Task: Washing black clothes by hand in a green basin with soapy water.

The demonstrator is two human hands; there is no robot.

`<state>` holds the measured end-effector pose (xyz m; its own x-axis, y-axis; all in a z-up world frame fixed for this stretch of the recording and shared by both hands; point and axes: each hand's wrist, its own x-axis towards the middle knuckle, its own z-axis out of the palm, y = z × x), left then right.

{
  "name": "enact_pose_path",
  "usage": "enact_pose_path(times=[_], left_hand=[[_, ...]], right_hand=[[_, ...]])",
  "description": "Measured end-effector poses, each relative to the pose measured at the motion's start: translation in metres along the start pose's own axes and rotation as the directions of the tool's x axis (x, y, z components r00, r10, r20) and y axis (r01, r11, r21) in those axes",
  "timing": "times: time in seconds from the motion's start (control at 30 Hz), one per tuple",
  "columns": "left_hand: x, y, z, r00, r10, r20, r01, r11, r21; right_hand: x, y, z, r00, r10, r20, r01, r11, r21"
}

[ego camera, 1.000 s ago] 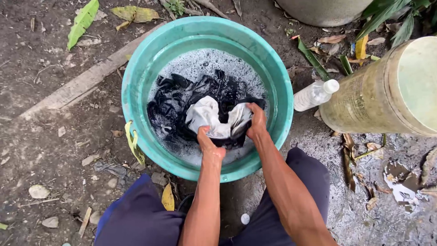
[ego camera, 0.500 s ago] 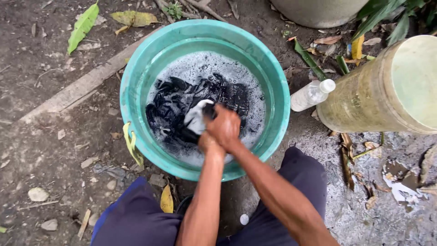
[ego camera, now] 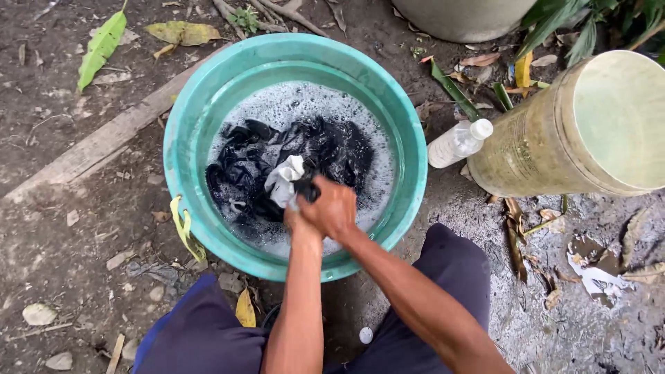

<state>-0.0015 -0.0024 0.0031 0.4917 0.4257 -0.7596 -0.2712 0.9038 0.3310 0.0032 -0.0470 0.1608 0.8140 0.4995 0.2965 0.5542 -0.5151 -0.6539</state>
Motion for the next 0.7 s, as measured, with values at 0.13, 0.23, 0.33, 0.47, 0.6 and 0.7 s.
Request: enact_pose_path(times=[0.13,0.23,0.33,0.47,0.6,0.7], left_hand=[[0.006,-0.019,-0.009,0.992,0.079,-0.099,-0.076,0.997,0.033],[0.024,-0.027,-0.004,0.959,0.241,-0.149,-0.196,0.943,0.268],[0.004,-0.025,0.006,0.961,0.208,-0.18,-0.166,0.961,0.222],[-0.017,-0.008,0.002,0.956,0.18,-0.233,-0.142,0.975,0.169],[-0.007,0.007,0.018,0.944,0.11,-0.312,-0.057,0.983,0.175],[-0.013,0.01,0.008,0.975,0.001,-0.221,0.013,0.998,0.062]], right_hand=[[0.038,0.032,0.012,0.961,0.268,0.063,-0.247,0.939,-0.239],[0.023,0.017,0.008,0.959,0.277,-0.055,-0.282,0.947,-0.154],[0.002,0.0,0.0,0.999,0.046,-0.007,-0.047,0.999,-0.022],[0.035,0.03,0.019,0.98,0.177,0.092,-0.166,0.979,-0.119],[0.018,0.018,0.006,0.963,0.265,0.041,-0.256,0.955,-0.153],[-0.004,-0.007,-0.006,0.997,0.033,0.062,-0.036,0.998,0.042]])
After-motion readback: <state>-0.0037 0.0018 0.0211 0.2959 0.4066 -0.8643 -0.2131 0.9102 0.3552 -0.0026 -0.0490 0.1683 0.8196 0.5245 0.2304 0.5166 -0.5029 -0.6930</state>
